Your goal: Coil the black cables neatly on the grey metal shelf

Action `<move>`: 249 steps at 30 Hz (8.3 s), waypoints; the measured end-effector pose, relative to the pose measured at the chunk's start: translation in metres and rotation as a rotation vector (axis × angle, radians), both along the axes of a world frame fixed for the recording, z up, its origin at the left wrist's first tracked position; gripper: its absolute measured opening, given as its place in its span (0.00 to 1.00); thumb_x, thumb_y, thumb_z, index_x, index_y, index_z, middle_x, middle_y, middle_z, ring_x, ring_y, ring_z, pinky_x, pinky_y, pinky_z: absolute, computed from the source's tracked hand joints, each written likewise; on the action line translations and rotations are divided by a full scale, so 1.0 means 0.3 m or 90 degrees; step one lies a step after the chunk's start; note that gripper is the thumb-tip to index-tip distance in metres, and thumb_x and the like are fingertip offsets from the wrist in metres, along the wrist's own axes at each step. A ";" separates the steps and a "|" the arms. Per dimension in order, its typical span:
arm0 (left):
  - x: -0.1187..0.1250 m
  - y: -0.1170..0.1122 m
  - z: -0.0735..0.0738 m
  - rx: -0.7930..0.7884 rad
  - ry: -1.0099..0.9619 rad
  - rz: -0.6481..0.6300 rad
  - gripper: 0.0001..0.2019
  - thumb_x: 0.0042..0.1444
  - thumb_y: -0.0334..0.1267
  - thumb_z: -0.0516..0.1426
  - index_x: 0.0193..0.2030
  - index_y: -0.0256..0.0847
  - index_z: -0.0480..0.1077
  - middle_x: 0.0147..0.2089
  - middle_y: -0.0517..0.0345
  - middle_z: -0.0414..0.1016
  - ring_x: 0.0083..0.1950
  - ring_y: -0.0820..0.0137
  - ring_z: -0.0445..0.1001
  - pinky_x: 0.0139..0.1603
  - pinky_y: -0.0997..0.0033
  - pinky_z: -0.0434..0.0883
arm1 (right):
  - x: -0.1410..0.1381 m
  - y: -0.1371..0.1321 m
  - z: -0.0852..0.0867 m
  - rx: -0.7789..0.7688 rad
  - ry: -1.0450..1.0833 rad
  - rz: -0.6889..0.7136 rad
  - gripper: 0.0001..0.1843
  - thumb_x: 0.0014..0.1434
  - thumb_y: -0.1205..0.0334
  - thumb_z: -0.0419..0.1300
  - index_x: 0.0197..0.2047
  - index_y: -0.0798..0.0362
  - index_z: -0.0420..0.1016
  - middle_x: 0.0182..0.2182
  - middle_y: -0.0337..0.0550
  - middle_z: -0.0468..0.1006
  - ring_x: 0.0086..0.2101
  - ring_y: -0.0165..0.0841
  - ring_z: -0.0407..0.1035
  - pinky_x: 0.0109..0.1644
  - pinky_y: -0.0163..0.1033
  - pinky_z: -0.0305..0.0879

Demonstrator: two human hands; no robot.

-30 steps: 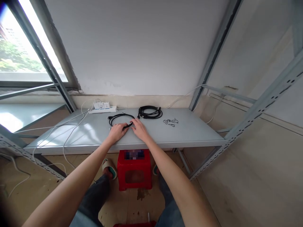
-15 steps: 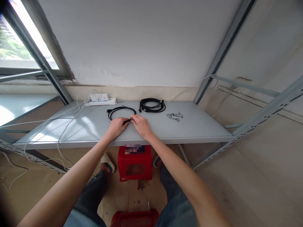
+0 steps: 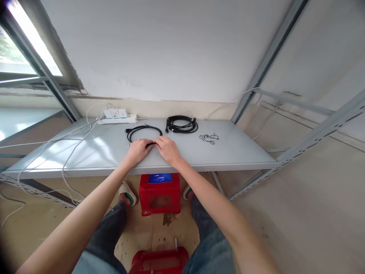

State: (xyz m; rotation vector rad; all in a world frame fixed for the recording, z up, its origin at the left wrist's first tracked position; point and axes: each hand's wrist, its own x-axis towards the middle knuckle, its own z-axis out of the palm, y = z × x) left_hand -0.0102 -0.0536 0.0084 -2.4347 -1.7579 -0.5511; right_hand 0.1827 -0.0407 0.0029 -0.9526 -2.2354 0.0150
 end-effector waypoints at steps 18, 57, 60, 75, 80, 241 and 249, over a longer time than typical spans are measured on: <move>0.012 -0.013 0.013 0.002 0.005 0.007 0.15 0.72 0.46 0.54 0.53 0.45 0.80 0.51 0.46 0.85 0.53 0.53 0.81 0.47 0.61 0.72 | -0.003 -0.005 0.004 0.005 -0.104 -0.095 0.13 0.69 0.74 0.57 0.45 0.53 0.83 0.42 0.52 0.80 0.48 0.45 0.70 0.51 0.47 0.69; 0.002 -0.010 0.002 0.096 -0.157 -0.045 0.13 0.70 0.41 0.57 0.55 0.46 0.79 0.49 0.51 0.83 0.50 0.58 0.81 0.45 0.66 0.71 | 0.042 0.073 0.008 -0.364 0.424 0.139 0.20 0.51 0.48 0.75 0.42 0.51 0.80 0.33 0.41 0.80 0.34 0.35 0.71 0.39 0.40 0.64; -0.003 -0.006 -0.003 0.109 -0.193 -0.052 0.12 0.70 0.41 0.57 0.55 0.45 0.79 0.48 0.52 0.83 0.50 0.59 0.81 0.47 0.67 0.71 | 0.043 0.073 0.009 -0.406 0.428 0.152 0.26 0.48 0.46 0.77 0.45 0.51 0.80 0.32 0.40 0.81 0.32 0.33 0.70 0.39 0.40 0.64; 0.006 -0.036 0.010 0.233 -0.163 -0.076 0.20 0.76 0.48 0.48 0.46 0.44 0.80 0.42 0.47 0.80 0.46 0.60 0.74 0.50 0.60 0.69 | 0.037 0.103 -0.025 -0.404 0.426 0.080 0.21 0.44 0.49 0.76 0.37 0.51 0.77 0.33 0.43 0.81 0.36 0.35 0.74 0.43 0.42 0.71; 0.013 -0.034 0.017 0.209 -0.134 -0.067 0.18 0.76 0.46 0.49 0.47 0.43 0.79 0.43 0.47 0.80 0.48 0.59 0.75 0.51 0.60 0.68 | 0.031 0.106 -0.027 -0.398 0.415 0.069 0.18 0.45 0.52 0.74 0.36 0.51 0.76 0.32 0.41 0.81 0.33 0.33 0.72 0.40 0.40 0.70; -0.351 -0.102 -0.013 0.107 -0.010 0.102 0.16 0.71 0.37 0.45 0.56 0.42 0.70 0.53 0.43 0.79 0.57 0.52 0.76 0.57 0.52 0.69 | 0.037 0.404 0.198 -0.126 -0.293 -0.335 0.20 0.76 0.60 0.47 0.58 0.61 0.75 0.49 0.68 0.82 0.49 0.54 0.78 0.52 0.50 0.67; -0.357 -0.095 -0.021 0.107 -0.004 0.096 0.16 0.71 0.36 0.45 0.57 0.40 0.70 0.54 0.42 0.78 0.57 0.51 0.76 0.56 0.52 0.68 | 0.148 0.495 0.339 -0.120 0.070 -0.406 0.21 0.78 0.55 0.46 0.57 0.57 0.75 0.47 0.61 0.81 0.47 0.49 0.76 0.52 0.48 0.68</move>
